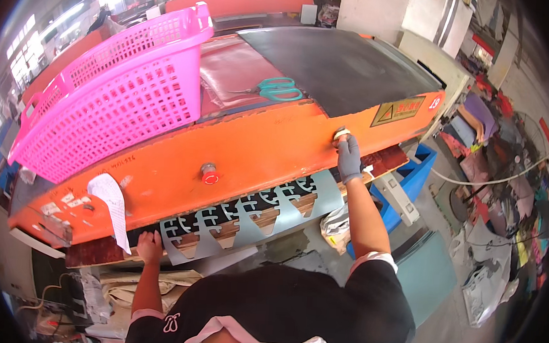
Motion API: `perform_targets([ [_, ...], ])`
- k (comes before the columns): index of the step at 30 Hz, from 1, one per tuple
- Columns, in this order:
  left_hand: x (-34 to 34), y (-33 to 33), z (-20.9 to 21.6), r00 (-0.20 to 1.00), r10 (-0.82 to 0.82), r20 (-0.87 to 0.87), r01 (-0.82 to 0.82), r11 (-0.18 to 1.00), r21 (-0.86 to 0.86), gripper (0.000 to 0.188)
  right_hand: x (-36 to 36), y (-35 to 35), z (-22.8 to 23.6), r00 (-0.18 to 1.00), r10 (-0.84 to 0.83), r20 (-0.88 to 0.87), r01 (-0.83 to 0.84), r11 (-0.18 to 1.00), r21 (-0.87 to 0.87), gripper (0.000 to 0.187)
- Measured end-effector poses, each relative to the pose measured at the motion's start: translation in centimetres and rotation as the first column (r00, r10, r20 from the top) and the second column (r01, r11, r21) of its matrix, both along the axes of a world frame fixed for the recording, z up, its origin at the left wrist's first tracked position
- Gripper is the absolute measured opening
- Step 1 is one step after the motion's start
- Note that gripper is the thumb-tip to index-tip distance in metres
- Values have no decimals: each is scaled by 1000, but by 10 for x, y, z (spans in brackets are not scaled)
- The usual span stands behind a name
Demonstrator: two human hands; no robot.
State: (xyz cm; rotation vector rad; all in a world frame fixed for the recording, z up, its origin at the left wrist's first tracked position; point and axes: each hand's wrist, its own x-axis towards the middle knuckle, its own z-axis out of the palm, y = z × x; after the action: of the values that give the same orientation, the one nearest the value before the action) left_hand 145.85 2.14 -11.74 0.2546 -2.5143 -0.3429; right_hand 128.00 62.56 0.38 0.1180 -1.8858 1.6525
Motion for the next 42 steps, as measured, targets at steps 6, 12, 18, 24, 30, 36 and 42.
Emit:
perform_targets([
  [6, 7, 1, 9, 995, -69, -70, 65, 996, -61, 28, 58, -4, -64, 855, -483, 187, 166, 598, 784, 30],
  [12, 4, -3, 4, 999, -36, -29, 34, 998, -52, 30, 37, 22, -78, 832, -542, 117, 175, 458, 872, 36],
  [18, -8, -10, -5, 999, -21, -46, 19, 999, -35, 37, 46, 30, -80, 887, -454, 83, 135, 426, 895, 40],
  [24, 1, -3, -8, 999, 1, 38, 0, 1000, -23, 38, 64, 42, -81, 918, -392, 63, 122, 429, 895, 42],
  [30, -2, 15, 28, 983, 1, -184, -31, 987, -160, 31, 65, 51, -87, 971, -239, 0, 143, 581, 801, 34],
  [36, 5, 26, 72, 999, 23, -39, -23, 1000, 21, 32, 50, -9, -40, 835, -536, 125, 216, 528, 821, 63],
  [42, 0, 24, 92, 998, -31, -58, 33, 999, 41, 31, -27, -248, -15, 954, 199, 224, -290, 801, 524, 60],
])
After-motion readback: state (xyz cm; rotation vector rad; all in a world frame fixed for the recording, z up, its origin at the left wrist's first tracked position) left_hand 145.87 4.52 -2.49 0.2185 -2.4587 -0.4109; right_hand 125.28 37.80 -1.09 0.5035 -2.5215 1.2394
